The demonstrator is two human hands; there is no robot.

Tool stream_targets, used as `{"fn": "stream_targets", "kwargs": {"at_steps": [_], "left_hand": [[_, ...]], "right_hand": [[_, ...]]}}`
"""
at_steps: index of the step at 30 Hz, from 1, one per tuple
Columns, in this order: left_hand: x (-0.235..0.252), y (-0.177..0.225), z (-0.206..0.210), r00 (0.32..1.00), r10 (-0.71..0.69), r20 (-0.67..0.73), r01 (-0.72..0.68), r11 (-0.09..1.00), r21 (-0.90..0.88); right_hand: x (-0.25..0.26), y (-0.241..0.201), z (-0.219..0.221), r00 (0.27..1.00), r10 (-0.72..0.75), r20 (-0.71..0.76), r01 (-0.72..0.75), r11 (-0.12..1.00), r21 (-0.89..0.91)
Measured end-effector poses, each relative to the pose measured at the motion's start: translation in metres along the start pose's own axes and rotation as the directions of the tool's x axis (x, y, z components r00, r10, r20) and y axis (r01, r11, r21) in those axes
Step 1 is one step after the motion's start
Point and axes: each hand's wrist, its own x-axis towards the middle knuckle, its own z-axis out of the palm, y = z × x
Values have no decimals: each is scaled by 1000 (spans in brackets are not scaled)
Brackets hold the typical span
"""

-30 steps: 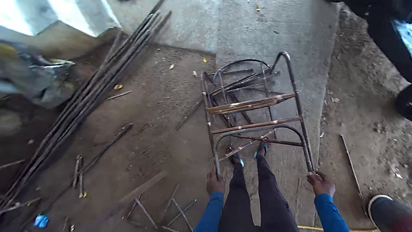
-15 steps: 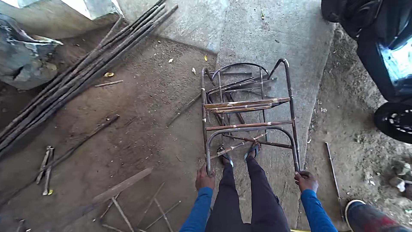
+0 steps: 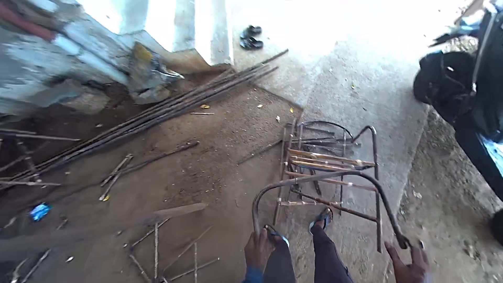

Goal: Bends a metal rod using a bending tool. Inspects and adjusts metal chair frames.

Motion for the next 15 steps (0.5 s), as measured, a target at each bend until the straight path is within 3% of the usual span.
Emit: {"fn": "stream_targets", "kwargs": {"at_steps": [2,4,5,7,8,9,12,15], "left_hand": [[-29,28,-23,998,-10,-69,-10,957,-291],[-51,40,-46,987,130,-93,-159,859,-486],[-56,36,-59,961,265,-73,-259,788,-558],[-59,30,-93,847,531,-30,-452,689,-566],[-55,30,-116,781,623,-49,-551,650,-524],[-46,26,-142,752,649,-117,-616,627,-477],[-6,-21,-253,747,464,-476,-628,728,-275],[18,-74,-383,682,303,-666,-463,883,-72]], "right_hand": [[-11,-86,3,967,-256,4,256,965,50],[-47,-183,27,844,-526,106,488,834,257],[-75,-232,45,759,-618,206,517,764,386],[-143,-318,81,563,-718,410,447,681,580],[-179,-352,100,513,-738,438,430,663,613],[-209,-378,118,517,-756,401,462,641,613],[-255,-425,136,546,-807,225,541,545,641],[-229,-449,120,517,-842,156,563,472,678]]}}
